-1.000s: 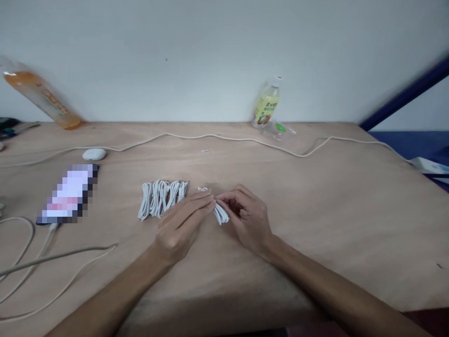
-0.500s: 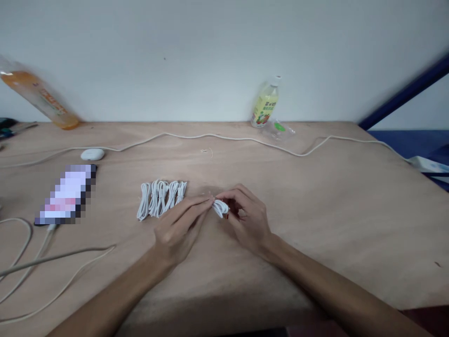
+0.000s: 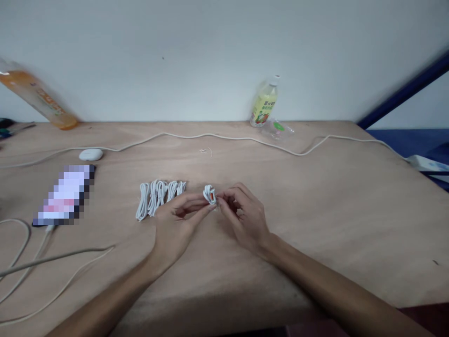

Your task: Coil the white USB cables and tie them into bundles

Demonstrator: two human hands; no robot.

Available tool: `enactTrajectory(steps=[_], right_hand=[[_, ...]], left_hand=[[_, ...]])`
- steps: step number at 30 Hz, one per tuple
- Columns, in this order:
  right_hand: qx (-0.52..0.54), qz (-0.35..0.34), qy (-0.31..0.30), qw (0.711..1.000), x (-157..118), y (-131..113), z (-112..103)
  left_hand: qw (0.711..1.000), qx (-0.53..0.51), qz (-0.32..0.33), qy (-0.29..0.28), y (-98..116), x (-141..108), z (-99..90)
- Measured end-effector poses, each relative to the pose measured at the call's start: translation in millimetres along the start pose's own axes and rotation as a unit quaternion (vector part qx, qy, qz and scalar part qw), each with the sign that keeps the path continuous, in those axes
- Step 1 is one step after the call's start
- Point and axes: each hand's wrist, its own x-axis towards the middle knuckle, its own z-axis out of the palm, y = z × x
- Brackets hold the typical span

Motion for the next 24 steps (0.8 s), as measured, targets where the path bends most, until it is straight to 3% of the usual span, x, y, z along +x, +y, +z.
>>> enactTrajectory(steps=[5,13,24], right_hand=[[0.008,0.019,0.002,1.0,-1,0,1],[0.025,0.034,-0.014,0.999,2,0,-1],[0.097,0.045,-0.05,0.993,12,5,-11]], left_hand=[[0.995,-0.038,-0.089,-0.016,8,4,1.6],[0.983,-0.087,-0.156,-0.051,8,6,-0.6],[0.979,-0.089,-0.169,-0.068,6,8,-2.2]])
